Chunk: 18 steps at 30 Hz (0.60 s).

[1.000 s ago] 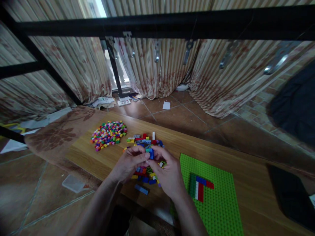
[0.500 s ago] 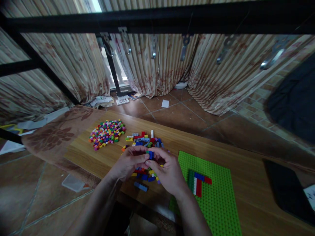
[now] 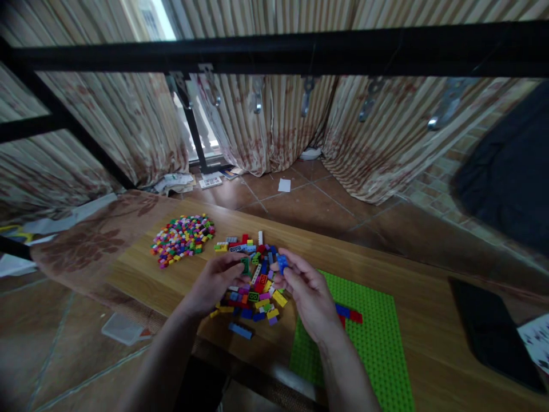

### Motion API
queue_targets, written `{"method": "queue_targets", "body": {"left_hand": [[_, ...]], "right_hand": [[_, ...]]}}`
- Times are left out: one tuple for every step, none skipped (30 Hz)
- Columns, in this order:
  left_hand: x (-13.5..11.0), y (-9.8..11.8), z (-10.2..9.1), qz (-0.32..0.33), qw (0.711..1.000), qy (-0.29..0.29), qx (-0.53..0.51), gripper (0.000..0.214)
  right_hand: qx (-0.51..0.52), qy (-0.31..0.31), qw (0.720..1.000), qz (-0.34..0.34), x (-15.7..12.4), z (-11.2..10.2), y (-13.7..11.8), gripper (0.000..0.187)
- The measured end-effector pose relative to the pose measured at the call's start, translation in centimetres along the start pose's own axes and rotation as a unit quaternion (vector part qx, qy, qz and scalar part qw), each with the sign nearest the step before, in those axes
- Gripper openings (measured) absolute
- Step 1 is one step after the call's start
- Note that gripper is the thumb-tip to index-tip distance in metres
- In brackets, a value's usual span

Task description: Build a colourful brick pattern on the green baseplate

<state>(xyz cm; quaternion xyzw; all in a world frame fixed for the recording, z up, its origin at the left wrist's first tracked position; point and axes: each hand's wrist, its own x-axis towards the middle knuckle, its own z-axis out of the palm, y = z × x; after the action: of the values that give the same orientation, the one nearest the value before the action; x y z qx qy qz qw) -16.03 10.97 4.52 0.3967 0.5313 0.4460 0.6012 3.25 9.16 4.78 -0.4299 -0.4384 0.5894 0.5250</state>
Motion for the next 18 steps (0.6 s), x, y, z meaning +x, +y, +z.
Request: {"method": "queue_targets", "body": {"left_hand": [[0.1,-0.3,-0.1,0.028,0.996,0.028,0.074,0.021],[0.1,-0.5,-0.1,0.057,0.986,0.052,0.149,0.02],[0.1,-0.6,-0.1,0.085,0.97,0.069,0.217,0.02],[0.1,-0.7,0.0,0.109,0.954,0.08,0.269,0.019],[0.1,-0.7,0.0,0.127,0.941,0.09,0.301,0.019],[0.1,-0.7,0.0,0.138,0.934,0.099,0.314,0.02],[0.1,-0.7,0.0,0.143,0.932,0.109,0.315,0.02],[0.2,-0.6,-0.2,0.143,0.931,0.122,0.313,0.022],[0.3,-0.5,-0.4,0.138,0.93,0.138,0.312,0.023],[0.4,-0.4,-0.8,0.13,0.926,0.158,0.316,0.024],[0.6,-0.2,-1.3,0.122,0.92,0.183,0.324,0.025],[0.9,-0.1,-1.8,0.115,0.91,0.214,0.337,0.027],[1.1,0.1,-2.4,0.111,0.897,0.246,0.352,0.028],[1.4,0.2,-3.0,0.11,0.881,0.277,0.368,0.031],[1.7,0.2,-3.4,0.112,0.865,0.299,0.386,0.033],[2.1,0.2,-3.8,0.115,0.852,0.31,0.406,0.035],[2.5,0.1,-4.0,0.116,0.841,0.311,0.426,0.036],[2.8,0.0,-4.1,0.116,0.834,0.307,0.444,0.038]], "right_hand": [[-0.005,0.012,1.0,0.003,0.1,-0.2,0.0,0.041],[-0.013,0.025,1.0,0.006,0.1,-0.4,0.0,0.042],[-0.022,0.037,0.999,0.009,0.2,-0.5,0.1,0.043],[-0.033,0.046,0.998,0.013,0.3,-0.6,0.3,0.044],[-0.044,0.051,0.998,0.018,0.4,-0.7,0.4,0.045],[-0.056,0.05,0.997,0.022,0.5,-0.7,0.7,0.047],[-0.071,0.045,0.996,0.026,0.5,-0.6,0.9,0.049],[-0.088,0.038,0.995,0.029,0.6,-0.4,1.1,0.05],[-0.108,0.031,0.993,0.028,0.6,-0.3,1.4,0.05],[-0.132,0.025,0.991,0.024,0.6,-0.1,1.7,0.05],[-0.158,0.02,0.987,0.018,0.6,0.1,1.9,0.048],[-0.183,0.013,0.983,0.01,0.6,0.3,2.1,0.046],[-0.208,0.008,0.978,0.003,0.6,0.4,2.3,0.043],[-0.231,0.002,0.973,-0.003,0.6,0.6,2.4,0.04],[-0.251,-0.002,0.968,-0.008,0.5,0.7,2.5,0.037],[-0.266,-0.004,0.964,-0.013,0.5,0.8,2.5,0.035],[-0.28,-0.004,0.96,-0.017,0.4,1.0,2.5,0.034],[-0.294,-0.003,0.956,-0.02,0.4,1.1,2.5,0.033]]}}
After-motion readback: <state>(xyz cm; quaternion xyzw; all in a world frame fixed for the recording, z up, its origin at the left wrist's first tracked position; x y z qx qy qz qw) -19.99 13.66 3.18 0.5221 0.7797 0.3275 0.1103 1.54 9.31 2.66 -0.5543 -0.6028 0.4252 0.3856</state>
